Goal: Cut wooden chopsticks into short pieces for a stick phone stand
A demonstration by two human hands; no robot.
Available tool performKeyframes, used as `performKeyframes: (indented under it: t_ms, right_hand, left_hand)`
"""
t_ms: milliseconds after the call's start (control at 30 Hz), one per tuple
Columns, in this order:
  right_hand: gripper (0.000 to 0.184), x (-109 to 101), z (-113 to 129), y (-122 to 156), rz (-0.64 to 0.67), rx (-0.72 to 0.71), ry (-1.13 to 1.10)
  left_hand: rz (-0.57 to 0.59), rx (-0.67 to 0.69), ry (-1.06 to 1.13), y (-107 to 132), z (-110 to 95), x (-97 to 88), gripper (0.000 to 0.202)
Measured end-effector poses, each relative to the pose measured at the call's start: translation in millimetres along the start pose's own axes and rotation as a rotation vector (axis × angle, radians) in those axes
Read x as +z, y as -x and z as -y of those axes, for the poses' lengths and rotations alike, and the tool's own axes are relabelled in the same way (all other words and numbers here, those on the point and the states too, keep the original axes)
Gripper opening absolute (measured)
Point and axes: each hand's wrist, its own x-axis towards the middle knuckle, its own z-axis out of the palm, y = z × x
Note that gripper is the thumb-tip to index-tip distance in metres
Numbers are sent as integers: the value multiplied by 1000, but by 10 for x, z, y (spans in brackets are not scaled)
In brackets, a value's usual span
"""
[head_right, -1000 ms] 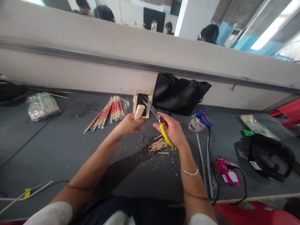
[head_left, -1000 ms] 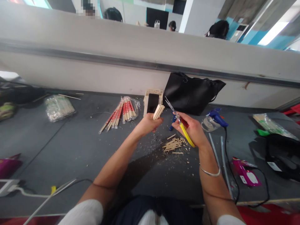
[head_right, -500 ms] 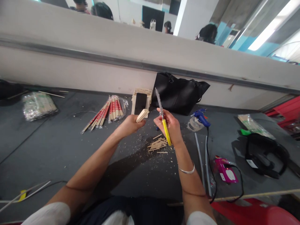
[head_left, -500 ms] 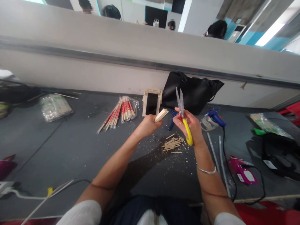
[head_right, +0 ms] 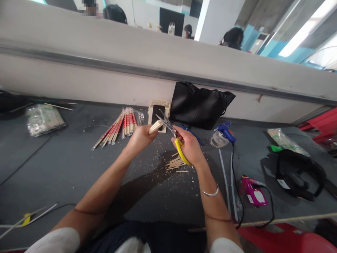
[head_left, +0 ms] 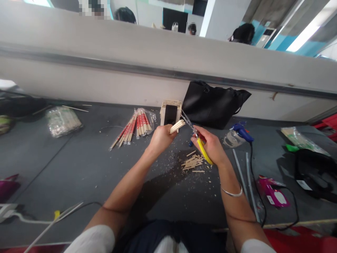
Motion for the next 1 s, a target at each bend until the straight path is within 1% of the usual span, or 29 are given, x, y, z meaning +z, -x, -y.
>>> performKeyframes:
  t_ms: [200,367,533,767,1000]
  right_hand:
    - [46,13,16,7,26,-95,105]
    - [44,-9,85,43,-17,-194,164]
    - [42,0,136,74,-60,-248,235]
    - [42,4,163,92,-92,-308,283]
    - [42,15,180,102,-104,-306,311]
  left_hand:
    - [-32,75,-27,15,-1,-20,25]
    - [-63,188,2,28,34,-18,25]
    - [-102,257,7,27,60,2,26]
    - [-121,263,-23,45,35,-8,31]
    - [-115,284,-17,60,29,-13,31]
